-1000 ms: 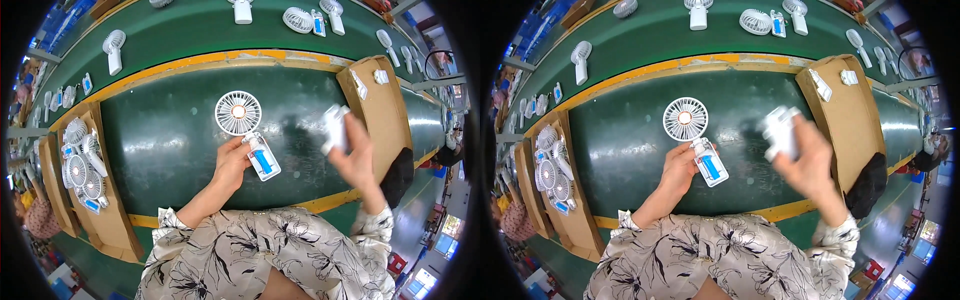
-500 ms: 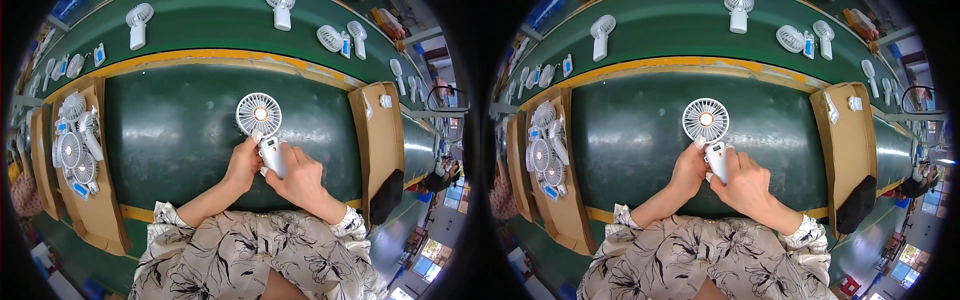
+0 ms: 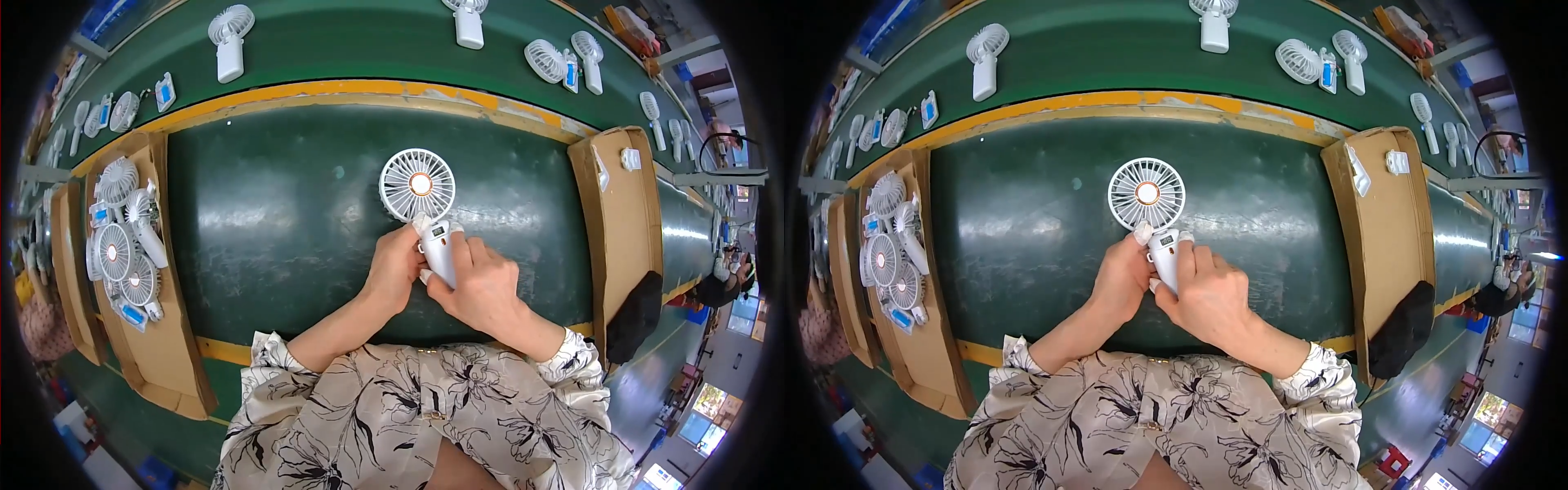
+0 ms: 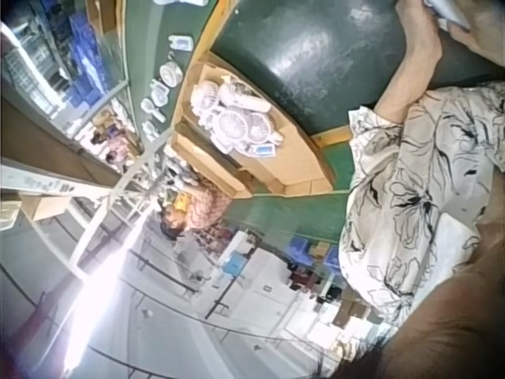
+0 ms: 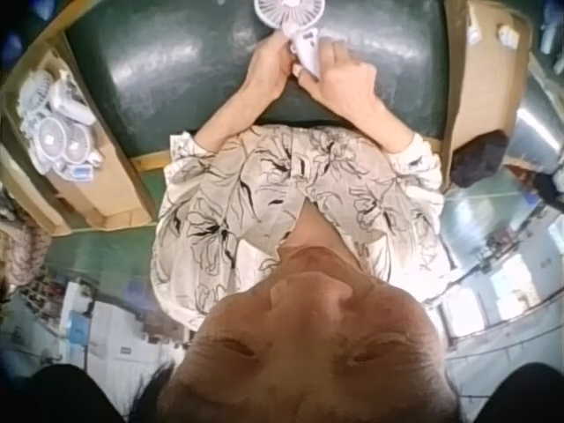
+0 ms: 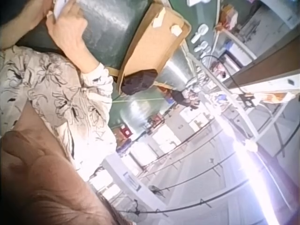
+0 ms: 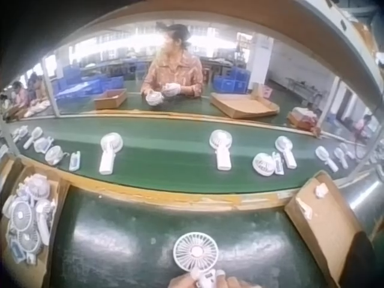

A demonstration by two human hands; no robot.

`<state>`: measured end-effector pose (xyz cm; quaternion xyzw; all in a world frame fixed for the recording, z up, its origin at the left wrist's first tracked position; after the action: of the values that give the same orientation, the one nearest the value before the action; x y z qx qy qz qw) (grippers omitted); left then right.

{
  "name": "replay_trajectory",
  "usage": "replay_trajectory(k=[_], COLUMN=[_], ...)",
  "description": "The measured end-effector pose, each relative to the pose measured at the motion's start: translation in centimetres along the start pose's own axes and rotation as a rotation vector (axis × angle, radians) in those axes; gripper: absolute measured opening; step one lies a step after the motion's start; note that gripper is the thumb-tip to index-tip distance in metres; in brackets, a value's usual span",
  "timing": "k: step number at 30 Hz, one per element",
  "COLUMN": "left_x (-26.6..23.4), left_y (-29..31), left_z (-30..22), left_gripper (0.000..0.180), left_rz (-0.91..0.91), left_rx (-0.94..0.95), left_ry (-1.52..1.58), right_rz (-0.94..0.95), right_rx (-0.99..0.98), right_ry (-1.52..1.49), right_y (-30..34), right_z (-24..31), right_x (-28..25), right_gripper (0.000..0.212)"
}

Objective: The person assembles portable electric fans by fitting the internal components into the handle housings, snapping the outer plastic casings into place, testing the fans by pressing their power buttons, and placing the assembled units onto the conveyor belt.

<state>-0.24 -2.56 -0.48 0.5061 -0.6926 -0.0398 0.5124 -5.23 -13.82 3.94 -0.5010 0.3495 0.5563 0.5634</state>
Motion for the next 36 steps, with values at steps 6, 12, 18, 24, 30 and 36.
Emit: replay_trajectory(k=[6, 12, 18, 24, 30, 36], left_x=[-0.1, 0.1, -0.4, -0.1, 0.0, -0.3], left_y=[-0.7, -0.4, -0.8, -0.3, 0.3, 0.4], left_z=[0.5, -0.1, 0.1, 0.4, 0.5, 0.6], left_gripper=[0.017, 0.018, 0.021, 0.026, 0.027, 0.032], left_rz=[-0.07, -0.095, -0.007, 0.136, 0.216, 0.198], left_rx=[0.022, -0.041, 0.025, 0.057, 0.13, 0.208], left_ry=[-0.206, -0.17, -0.121, -0.143, -0.169, -0.223], right_rz=[-0.016, -0.096, 0.178, 0.282, 0.277, 0.233], right_rx=[-0.027, 0.016, 0.526, 0.757, 0.778, 0.799], right_ry=[0.016, -0.123, -0.545, -1.311, -1.418, -1.477], right_y=[-0.1, 0.1, 2.0, 1.5, 1.6, 1.3], right_z=[-0.2, -0.6, -1.9, -1.2, -1.2, -0.6], right_x=[0.0, -0.4, 0.5, 1.9, 1.9, 2.2], right_gripper=[0.048, 0.046, 0.041, 0.028, 0.023, 0.022])
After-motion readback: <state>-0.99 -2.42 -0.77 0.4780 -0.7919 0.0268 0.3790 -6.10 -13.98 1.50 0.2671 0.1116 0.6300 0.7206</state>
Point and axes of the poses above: each hand's wrist, its own y-axis away from the middle knuckle, its own x-axis out of the palm, z = x × y, the point moved 1 cm from there along -y, towards the middle knuckle, and after that the axes turned 1 degree about -z, right-handed, at the moved point
